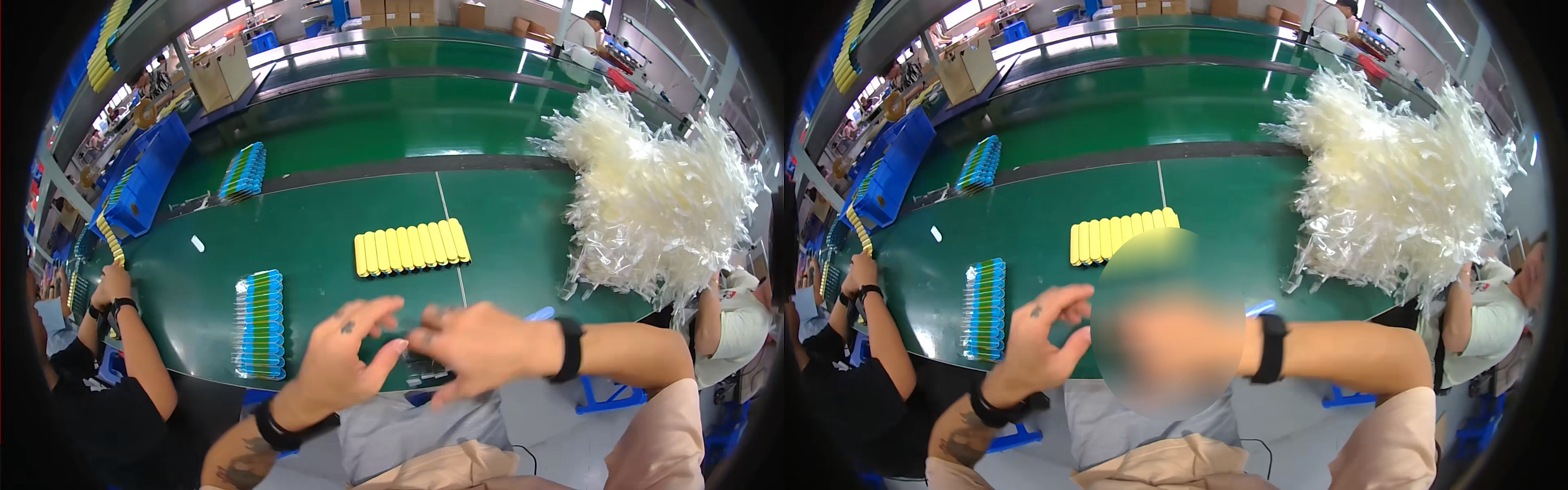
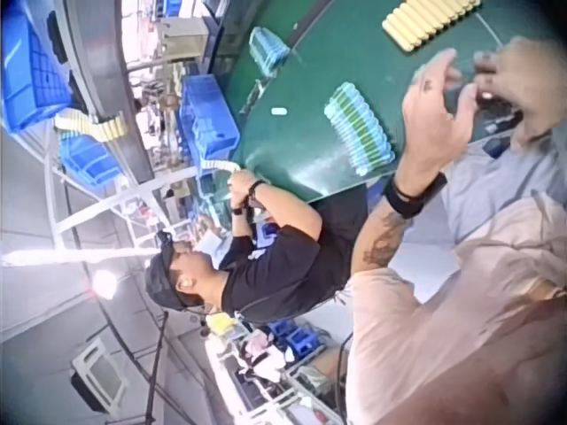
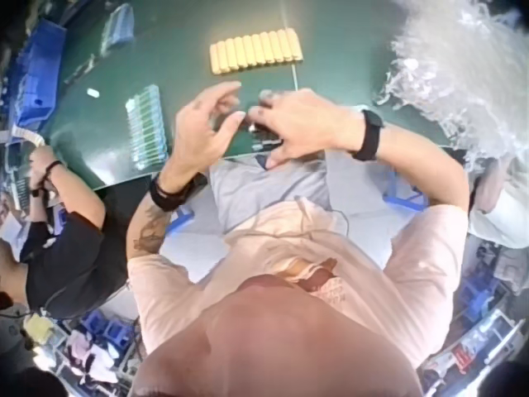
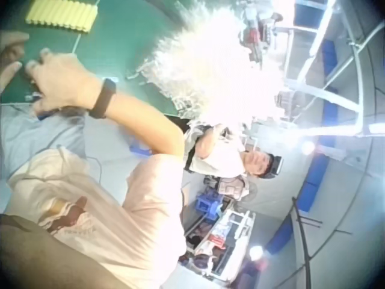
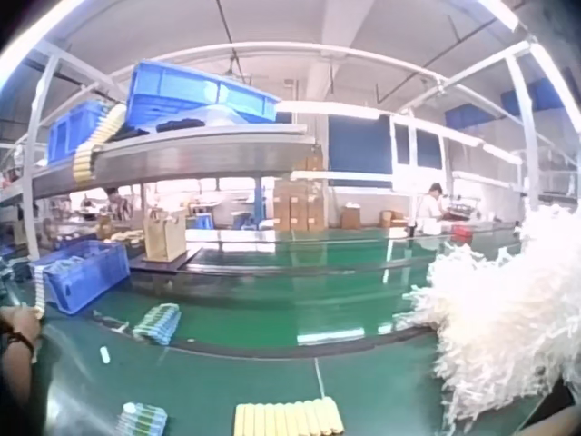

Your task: The person picks up a strip of blue and green components, places it onto a clear plastic sheet, and then aligns a strip of yellow components over it. They press the two strips together by hand and set the assembled unit aside on the table.

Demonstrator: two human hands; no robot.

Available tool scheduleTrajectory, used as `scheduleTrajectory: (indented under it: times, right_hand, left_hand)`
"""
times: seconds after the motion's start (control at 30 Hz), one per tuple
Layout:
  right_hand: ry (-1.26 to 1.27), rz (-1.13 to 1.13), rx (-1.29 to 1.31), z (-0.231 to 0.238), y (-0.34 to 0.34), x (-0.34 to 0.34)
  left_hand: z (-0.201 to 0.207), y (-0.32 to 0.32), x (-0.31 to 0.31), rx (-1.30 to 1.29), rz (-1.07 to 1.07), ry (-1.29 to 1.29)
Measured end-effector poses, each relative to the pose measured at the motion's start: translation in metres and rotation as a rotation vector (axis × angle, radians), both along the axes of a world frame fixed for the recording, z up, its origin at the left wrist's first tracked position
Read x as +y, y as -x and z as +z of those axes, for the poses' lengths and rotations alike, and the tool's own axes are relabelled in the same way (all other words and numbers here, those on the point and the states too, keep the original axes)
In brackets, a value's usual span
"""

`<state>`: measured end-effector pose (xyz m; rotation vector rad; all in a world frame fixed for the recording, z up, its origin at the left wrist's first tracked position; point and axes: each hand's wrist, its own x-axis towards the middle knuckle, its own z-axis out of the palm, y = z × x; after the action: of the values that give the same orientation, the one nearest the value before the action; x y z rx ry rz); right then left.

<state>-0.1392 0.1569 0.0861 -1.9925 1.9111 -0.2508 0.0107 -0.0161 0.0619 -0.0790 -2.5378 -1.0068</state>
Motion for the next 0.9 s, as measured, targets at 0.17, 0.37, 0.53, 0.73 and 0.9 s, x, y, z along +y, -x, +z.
scheduleTrajectory:
  times: [0.17,0.37,0.53,0.73,0.9]
  right_hand:
    - [-0.009,0.139,0.132,-0.038,-0.017,-0.030]
    - [-0.073,0.190,-0.053,-0.041,0.005,-0.042]
    - [-0.098,0.037,-0.083,-0.040,-0.007,-0.041]
    - [-0.108,-0.169,-0.257,-0.030,-0.016,-0.036]
    - [-0.111,-0.104,0.071,-0.031,-0.024,-0.034]
  left_hand:
    - [-0.059,-0.004,0.004,-0.155,0.237,-0.612]
    - [-0.070,-0.006,0.004,-0.091,0.175,-0.633]
    - [-0.069,-0.012,-0.001,-0.061,0.159,-0.760]
    - [-0.075,-0.013,0.001,-0.019,0.156,-0.764]
    - [-0.072,-0.011,0.006,-0.013,0.200,-0.688]
